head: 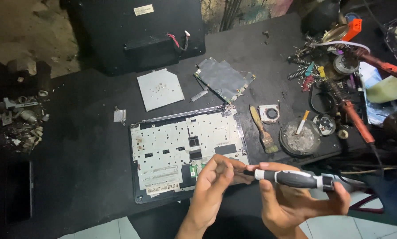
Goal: Disassembling a laptop to inspect and remove internal components like the motherboard and fan using a screwdriver.
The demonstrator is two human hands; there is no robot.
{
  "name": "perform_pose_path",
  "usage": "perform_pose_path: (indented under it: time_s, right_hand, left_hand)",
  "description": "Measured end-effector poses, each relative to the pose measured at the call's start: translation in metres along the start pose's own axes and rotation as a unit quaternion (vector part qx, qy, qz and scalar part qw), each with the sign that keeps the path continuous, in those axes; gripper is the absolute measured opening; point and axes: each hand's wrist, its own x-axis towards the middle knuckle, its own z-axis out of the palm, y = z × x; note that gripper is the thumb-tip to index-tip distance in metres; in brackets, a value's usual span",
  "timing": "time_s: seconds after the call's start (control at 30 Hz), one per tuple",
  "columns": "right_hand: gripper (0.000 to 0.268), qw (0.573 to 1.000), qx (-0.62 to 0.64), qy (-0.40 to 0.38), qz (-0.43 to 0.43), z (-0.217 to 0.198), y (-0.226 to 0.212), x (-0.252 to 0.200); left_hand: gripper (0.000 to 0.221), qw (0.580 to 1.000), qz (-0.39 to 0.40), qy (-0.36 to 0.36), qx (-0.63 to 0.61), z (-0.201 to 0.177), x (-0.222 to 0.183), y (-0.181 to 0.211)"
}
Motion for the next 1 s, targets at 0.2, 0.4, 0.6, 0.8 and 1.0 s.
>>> perform_pose_path:
  time_s: [0.2,0.4,0.6,0.8,1.0]
  right_hand:
    - [0.092,0.998,0.058,-0.038,-0.005,0.013,0.057,0.033]
    - [0.078,0.994,0.061,-0.091,0.027,0.051,0.148,0.062]
    - [0.074,0.992,-0.039,-0.123,-0.013,0.066,0.175,0.069]
    - [0.072,0.988,-0.077,-0.134,-0.013,0.07,0.172,0.068]
    - [0.081,0.981,-0.092,-0.15,-0.087,0.07,0.189,0.066]
  left_hand:
    - [0.018,0.982,0.015,-0.005,0.189,-0.037,0.021,0.009]
    - [0.054,0.681,0.155,-0.065,0.713,-0.061,0.043,-0.007]
    - [0.062,0.603,0.199,-0.059,0.77,-0.071,0.044,-0.024]
    - [0.061,0.618,0.188,-0.059,0.761,-0.069,0.044,-0.02]
    - [0.058,0.635,0.185,-0.062,0.748,-0.068,0.044,-0.018]
